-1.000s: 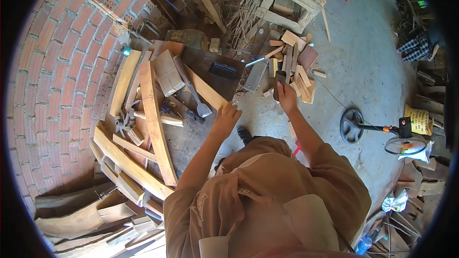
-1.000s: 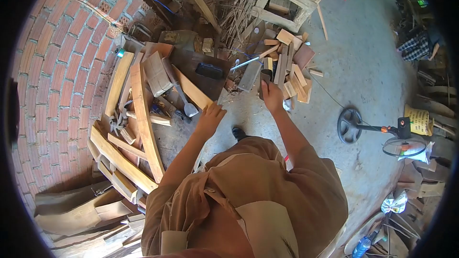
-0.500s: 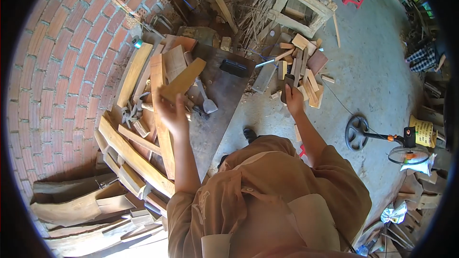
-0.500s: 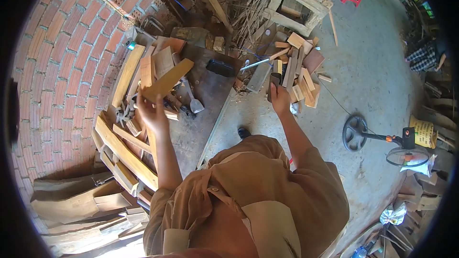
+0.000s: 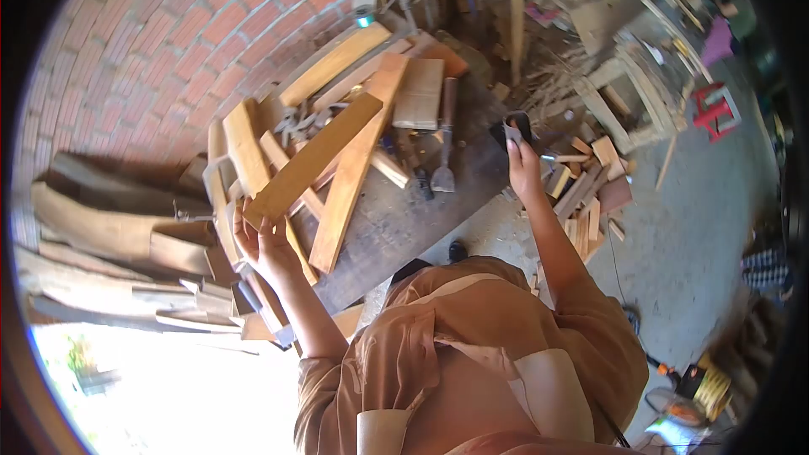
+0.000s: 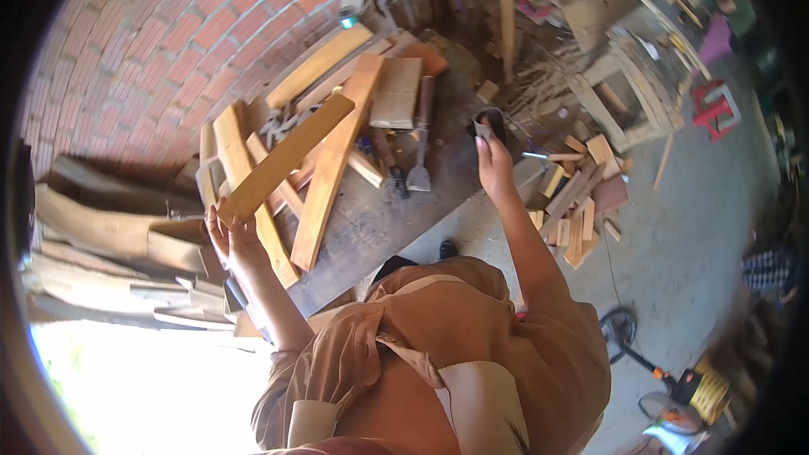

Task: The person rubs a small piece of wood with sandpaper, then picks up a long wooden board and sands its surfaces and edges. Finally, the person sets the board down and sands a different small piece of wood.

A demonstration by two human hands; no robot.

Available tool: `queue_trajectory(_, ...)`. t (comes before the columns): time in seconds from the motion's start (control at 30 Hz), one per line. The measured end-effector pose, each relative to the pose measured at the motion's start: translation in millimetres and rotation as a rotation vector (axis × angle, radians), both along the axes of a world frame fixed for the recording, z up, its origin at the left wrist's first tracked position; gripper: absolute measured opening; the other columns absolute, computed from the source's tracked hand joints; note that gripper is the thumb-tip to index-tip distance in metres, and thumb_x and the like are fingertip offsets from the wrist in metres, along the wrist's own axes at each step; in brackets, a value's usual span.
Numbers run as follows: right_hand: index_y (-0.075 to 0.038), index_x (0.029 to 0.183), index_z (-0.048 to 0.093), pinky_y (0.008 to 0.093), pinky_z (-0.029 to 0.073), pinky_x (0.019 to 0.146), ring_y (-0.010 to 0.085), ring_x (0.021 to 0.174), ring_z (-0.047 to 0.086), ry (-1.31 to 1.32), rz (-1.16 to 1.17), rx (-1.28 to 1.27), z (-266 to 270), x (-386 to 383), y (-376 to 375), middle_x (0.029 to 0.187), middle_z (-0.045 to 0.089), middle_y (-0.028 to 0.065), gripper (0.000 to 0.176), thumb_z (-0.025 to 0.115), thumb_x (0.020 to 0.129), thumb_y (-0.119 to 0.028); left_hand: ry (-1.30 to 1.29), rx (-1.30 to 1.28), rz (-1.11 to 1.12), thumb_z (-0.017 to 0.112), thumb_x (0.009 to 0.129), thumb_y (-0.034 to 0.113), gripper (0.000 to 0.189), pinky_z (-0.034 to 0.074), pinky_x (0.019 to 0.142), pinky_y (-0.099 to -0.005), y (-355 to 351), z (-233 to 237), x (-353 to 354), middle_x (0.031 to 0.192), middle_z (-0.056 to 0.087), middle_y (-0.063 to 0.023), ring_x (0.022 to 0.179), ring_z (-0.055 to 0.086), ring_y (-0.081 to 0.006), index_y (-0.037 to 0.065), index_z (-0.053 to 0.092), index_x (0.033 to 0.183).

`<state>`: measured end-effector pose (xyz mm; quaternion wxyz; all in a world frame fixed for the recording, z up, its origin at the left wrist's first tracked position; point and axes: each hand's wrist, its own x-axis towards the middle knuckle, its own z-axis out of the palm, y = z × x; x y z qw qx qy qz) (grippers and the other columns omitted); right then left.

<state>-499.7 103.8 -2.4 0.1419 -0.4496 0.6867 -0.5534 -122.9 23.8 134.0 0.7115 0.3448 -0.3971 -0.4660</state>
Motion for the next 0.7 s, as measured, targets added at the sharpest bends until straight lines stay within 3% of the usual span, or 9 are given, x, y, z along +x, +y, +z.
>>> queue_trajectory(0.1, -0.002, 0.116, 0.048, 0.0288, 0.040, 0.083, 0.0259, 0.103, 0.053, -0.022, 0.243, 0.021, 37.2, 49.7, -55.8, 0.112, 0.053, 0.0173, 0.031, 0.045, 0.088, -0.015, -0.005, 0.034, 0.114, 0.048, 0.078, -0.008, 0.046, 0.049, 0.080, -0.0323, 12.5, -3.6, 27.1, 0.122, 0.042, -0.0150, 0.109, 0.046, -0.0242, 0.003, 0.036, 0.121)
queue_trajectory(0.17, -0.004, 0.116, 0.048, 0.0293, 0.042, 0.079, 0.0260, 0.099, 0.055, -0.025, 0.420, 0.173, 47.3, 88.8, -93.4, 0.107, 0.055, 0.0170, 0.031, 0.047, 0.087, -0.014, 0.027, 0.071, 0.141, 0.047, 0.075, -0.010, 0.047, 0.049, 0.079, -0.0308, 19.4, -4.9, 39.2, 0.120, 0.043, -0.0138, 0.109, 0.046, -0.0235, 0.002, 0.038, 0.120)
queue_trajectory(0.23, -0.005, 0.118, 0.047, 0.0301, 0.042, 0.078, 0.0270, 0.096, 0.056, -0.014, 0.557, -0.028, 54.6, 136.5, -121.8, 0.105, 0.056, 0.0179, 0.033, 0.047, 0.087, -0.016, 0.055, 0.126, 0.155, 0.047, 0.075, -0.010, 0.047, 0.049, 0.079, -0.0307, 22.1, -10.9, 51.8, 0.120, 0.044, -0.0140, 0.109, 0.046, -0.0235, 0.002, 0.038, 0.120)
queue_trajectory(0.3, -0.006, 0.119, 0.045, 0.0301, 0.042, 0.079, 0.0285, 0.096, 0.055, 0.007, 0.661, -0.097, 26.0, 176.7, -156.6, 0.106, 0.055, 0.0173, 0.035, 0.048, 0.087, -0.018, 0.062, 0.138, 0.048, 0.047, 0.074, -0.010, 0.047, 0.048, 0.080, -0.0314, 22.9, -21.2, 68.6, 0.118, 0.045, -0.0138, 0.107, 0.048, -0.0239, 0.002, 0.038, 0.119)
queue_trajectory(0.37, -0.006, 0.116, 0.047, 0.0348, 0.042, 0.080, 0.0322, 0.098, 0.052, 0.075, 0.692, 0.101, 12.9, 206.2, -170.5, 0.107, 0.055, 0.0169, 0.033, 0.043, 0.089, -0.023, 0.080, 0.255, -0.018, 0.049, 0.075, -0.009, 0.047, 0.047, 0.080, -0.0313, 22.7, -22.0, 69.4, 0.116, 0.046, -0.0146, 0.105, 0.049, -0.0231, 0.002, 0.038, 0.119)
queue_trajectory(0.43, -0.006, 0.113, 0.049, 0.0376, 0.042, 0.078, 0.0333, 0.096, 0.052, 0.400, 0.580, 0.096, 10.8, 224.6, -171.7, 0.109, 0.053, 0.0176, 0.031, 0.041, 0.089, -0.024, 0.064, 0.303, -0.016, 0.052, 0.077, -0.005, 0.051, 0.045, 0.083, -0.0312, 22.6, -21.1, 73.7, 0.117, 0.045, -0.0151, 0.104, 0.049, -0.0220, 0.002, 0.034, 0.124)
queue_trajectory(0.57, -0.007, 0.112, 0.050, 0.0373, 0.041, 0.083, 0.0302, 0.104, 0.049, 0.223, 0.607, 0.185, 34.1, 252.7, -156.7, 0.117, 0.049, 0.0162, 0.030, 0.043, 0.088, -0.022, -0.061, 0.319, -0.136, 0.052, 0.079, 0.003, 0.057, 0.041, 0.086, -0.0260, 19.3, -10.9, 82.1, 0.124, 0.040, -0.0155, 0.108, 0.045, -0.0196, -0.005, 0.025, 0.128)
queue_trajectory(0.63, -0.007, 0.116, 0.048, 0.0353, 0.038, 0.090, 0.0284, 0.112, 0.045, 0.052, 0.953, 0.330, 68.6, 276.8, -129.1, 0.123, 0.045, 0.0134, 0.031, 0.046, 0.087, -0.016, -0.109, 0.272, -0.225, 0.057, 0.080, 0.007, 0.062, 0.037, 0.091, -0.0299, 14.8, -9.4, 84.0, 0.121, 0.042, -0.0144, 0.110, 0.043, -0.0206, -0.007, 0.021, 0.129)
queue_trajectory(0.7, -0.007, 0.117, 0.048, 0.0353, 0.034, 0.095, 0.0254, 0.116, 0.042, 0.175, 1.110, -0.186, 86.5, 292.4, -104.6, 0.124, 0.045, 0.0118, 0.032, 0.048, 0.085, -0.012, -0.223, 0.296, -0.249, 0.056, 0.081, 0.007, 0.060, 0.035, 0.093, -0.0302, 9.5, -2.5, 86.5, 0.121, 0.042, -0.0149, 0.111, 0.043, -0.0203, -0.006, 0.022, 0.128)
